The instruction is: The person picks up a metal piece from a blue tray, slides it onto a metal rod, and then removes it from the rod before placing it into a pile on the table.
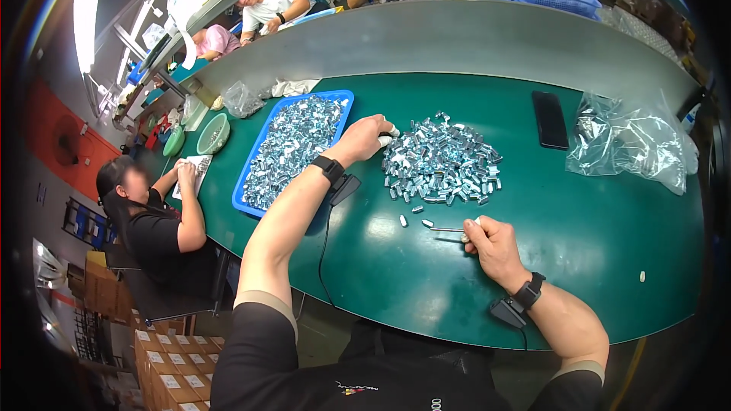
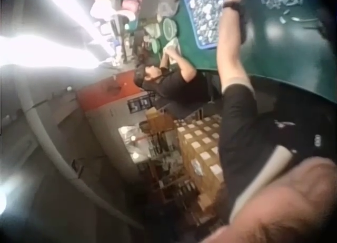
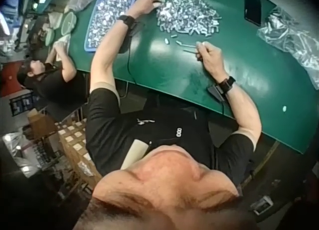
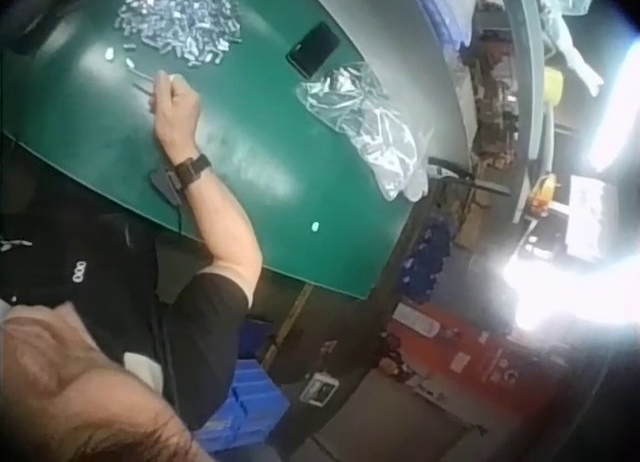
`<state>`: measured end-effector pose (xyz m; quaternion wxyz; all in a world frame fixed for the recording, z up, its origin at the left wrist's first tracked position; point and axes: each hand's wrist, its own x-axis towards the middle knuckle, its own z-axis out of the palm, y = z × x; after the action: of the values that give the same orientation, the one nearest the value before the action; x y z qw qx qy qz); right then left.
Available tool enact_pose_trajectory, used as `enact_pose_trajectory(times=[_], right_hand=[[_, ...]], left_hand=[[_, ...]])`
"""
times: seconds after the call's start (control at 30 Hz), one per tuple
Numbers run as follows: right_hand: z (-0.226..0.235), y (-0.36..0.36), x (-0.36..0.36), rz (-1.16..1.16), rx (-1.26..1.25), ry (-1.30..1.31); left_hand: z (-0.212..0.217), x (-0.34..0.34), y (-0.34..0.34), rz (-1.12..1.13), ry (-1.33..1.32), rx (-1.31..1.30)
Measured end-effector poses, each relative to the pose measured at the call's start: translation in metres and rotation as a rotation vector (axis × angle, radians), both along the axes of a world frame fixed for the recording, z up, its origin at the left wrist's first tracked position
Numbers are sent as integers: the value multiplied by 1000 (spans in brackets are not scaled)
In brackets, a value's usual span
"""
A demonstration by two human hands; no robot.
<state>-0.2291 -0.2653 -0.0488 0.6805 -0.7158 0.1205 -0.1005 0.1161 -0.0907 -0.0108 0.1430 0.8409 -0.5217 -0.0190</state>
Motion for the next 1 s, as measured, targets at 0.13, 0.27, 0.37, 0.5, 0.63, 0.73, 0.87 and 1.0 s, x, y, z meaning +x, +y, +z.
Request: enact_pose_trajectory(times=[0.13, 0.27, 0.37, 0.5, 0.63, 0.73, 0.87, 1.0], right_hand=[[-1, -1, 3, 13, -16, -2], [-2, -2, 2, 6, -31, 2], [-3, 0, 2, 19, -45, -11], [-7, 5, 1, 20, -48, -22], [-7, -1, 0, -4, -13, -29], [-3, 1, -1, -26, 27, -23], [4, 4, 2, -26, 87, -55], [6, 1, 3, -11, 78, -28]], left_hand=[[3, -6, 9, 17, 124, -49], [10, -16, 13, 44, 211, -16], [7, -19, 16, 32, 177, -40], [-2, -22, 27, 11, 24, -144], [18, -65, 23, 116, 302, -307], [28, -117, 32, 75, 560, -437], [7, -176, 48, 29, 645, -461], [-11, -194, 41, 18, 678, -456]])
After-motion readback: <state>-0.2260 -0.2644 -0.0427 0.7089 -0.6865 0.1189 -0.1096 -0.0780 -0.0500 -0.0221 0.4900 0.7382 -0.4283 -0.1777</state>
